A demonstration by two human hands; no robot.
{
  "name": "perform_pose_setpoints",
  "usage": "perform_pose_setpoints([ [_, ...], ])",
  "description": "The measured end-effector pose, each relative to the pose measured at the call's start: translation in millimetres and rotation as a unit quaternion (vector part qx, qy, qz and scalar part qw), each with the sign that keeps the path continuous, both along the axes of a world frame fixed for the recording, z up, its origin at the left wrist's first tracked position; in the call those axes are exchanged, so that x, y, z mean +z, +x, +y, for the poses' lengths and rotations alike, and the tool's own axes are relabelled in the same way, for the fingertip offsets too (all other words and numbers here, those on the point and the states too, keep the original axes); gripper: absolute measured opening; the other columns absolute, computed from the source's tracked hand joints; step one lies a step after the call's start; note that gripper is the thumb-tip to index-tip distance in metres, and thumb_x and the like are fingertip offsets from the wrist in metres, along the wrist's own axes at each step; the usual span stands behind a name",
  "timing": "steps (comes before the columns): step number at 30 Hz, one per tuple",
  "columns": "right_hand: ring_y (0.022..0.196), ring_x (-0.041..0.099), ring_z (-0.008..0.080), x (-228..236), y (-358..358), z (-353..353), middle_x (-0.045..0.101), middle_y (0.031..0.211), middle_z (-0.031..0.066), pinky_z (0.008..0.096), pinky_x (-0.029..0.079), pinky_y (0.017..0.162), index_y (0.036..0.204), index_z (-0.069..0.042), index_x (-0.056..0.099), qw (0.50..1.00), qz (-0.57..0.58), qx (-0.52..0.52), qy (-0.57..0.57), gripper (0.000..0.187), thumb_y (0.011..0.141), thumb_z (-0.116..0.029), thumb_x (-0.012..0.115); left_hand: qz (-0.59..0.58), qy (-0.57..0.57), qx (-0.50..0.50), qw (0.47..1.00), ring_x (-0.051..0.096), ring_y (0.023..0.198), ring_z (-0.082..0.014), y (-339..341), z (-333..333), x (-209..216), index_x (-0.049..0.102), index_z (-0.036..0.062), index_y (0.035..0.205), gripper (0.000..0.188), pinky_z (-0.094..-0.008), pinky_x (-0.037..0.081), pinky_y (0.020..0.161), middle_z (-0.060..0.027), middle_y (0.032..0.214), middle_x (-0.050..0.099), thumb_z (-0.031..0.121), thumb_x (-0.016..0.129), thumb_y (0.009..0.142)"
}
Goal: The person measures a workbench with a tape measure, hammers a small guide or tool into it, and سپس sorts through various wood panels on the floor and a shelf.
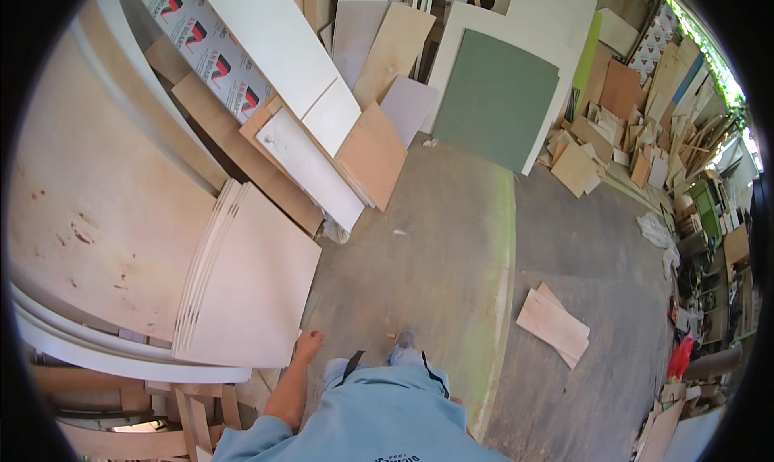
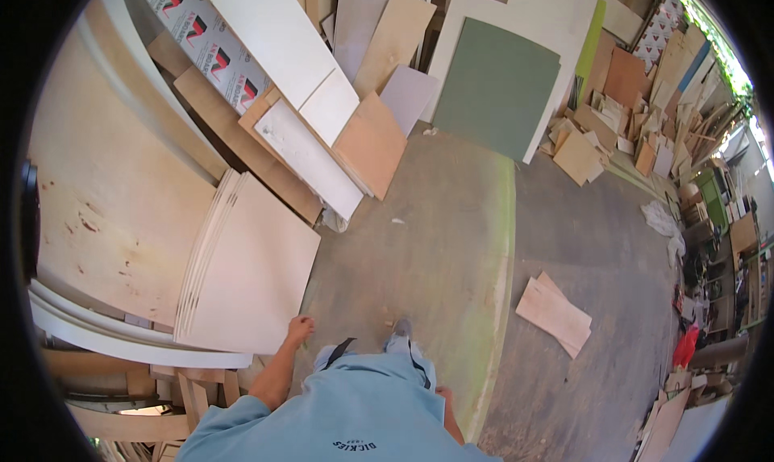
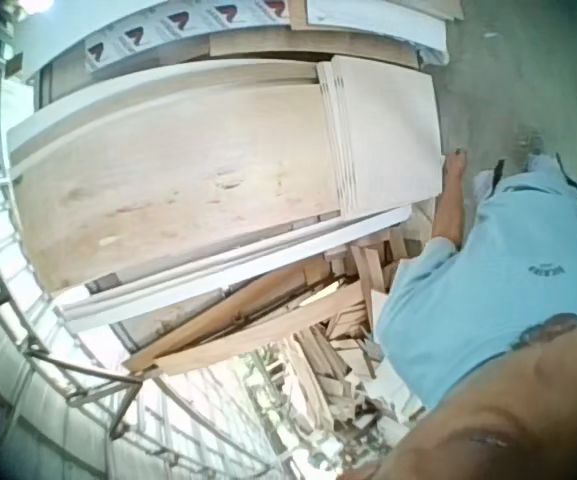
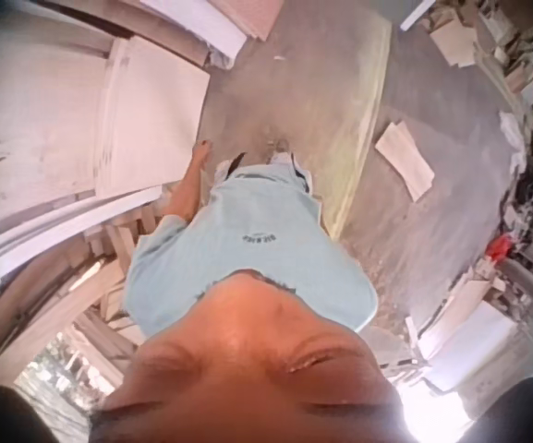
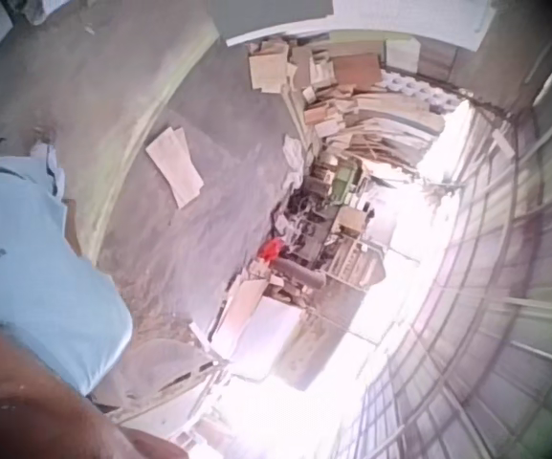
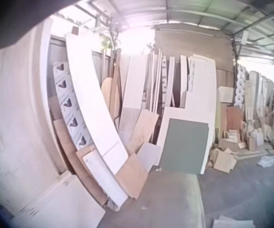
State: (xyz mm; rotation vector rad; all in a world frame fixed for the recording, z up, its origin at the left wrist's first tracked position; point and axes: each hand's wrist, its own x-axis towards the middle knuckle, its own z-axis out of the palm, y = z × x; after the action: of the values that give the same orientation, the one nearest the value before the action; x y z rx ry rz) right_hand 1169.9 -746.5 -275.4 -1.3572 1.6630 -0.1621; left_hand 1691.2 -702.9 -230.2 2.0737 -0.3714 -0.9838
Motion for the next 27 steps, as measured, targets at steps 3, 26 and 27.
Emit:
perform_pose_setpoints([
  [3, 0.060, 0.062, 0.0215, 18, 41, -108, 0.064, 0.063, 0.0135, 0.0339, 0.048, 0.058, 0.072, 0.000, 0.068, 0.999, 0.009, -0.027, 0.034, 0.022, 0.060, -0.018, 0.067, -0.042, -0.056, -0.036, 0.997, 0.061, 0.064, -0.0163, 15, -68, 9, 0.063, -0.0007, 0.084, 0.019, -0.0272, 0.047, 0.055, -0.0087, 0.072, 0.062, 0.017, 0.062, 0.079],
  [26, 0.054, 0.060, 0.0224, 41, 333, -248, 0.060, 0.058, 0.0152, 0.0347, 0.046, 0.052, 0.061, -0.002, 0.065, 0.984, -0.006, -0.175, -0.015, 0.015, 0.067, -0.015, 0.059, -0.285, 0.044, -0.090, 0.953, 0.047, 0.113, -0.0343, 586, -464, 81, 0.049, -0.0086, 0.117, 0.052, -0.0378, 0.037, 0.096, -0.0248, 0.119, 0.049, 0.017, 0.064, 0.075],
  [27, 0.055, 0.060, 0.0223, 33, 346, -247, 0.061, 0.060, 0.0158, 0.0345, 0.046, 0.053, 0.062, -0.002, 0.065, 0.984, 0.024, -0.172, -0.038, 0.014, 0.067, -0.014, 0.059, -0.326, 0.067, -0.122, 0.935, 0.045, 0.116, -0.0350, 602, -473, 79, 0.048, -0.0086, 0.119, 0.055, -0.0381, 0.036, 0.098, -0.0263, 0.124, 0.046, 0.017, 0.065, 0.074],
])
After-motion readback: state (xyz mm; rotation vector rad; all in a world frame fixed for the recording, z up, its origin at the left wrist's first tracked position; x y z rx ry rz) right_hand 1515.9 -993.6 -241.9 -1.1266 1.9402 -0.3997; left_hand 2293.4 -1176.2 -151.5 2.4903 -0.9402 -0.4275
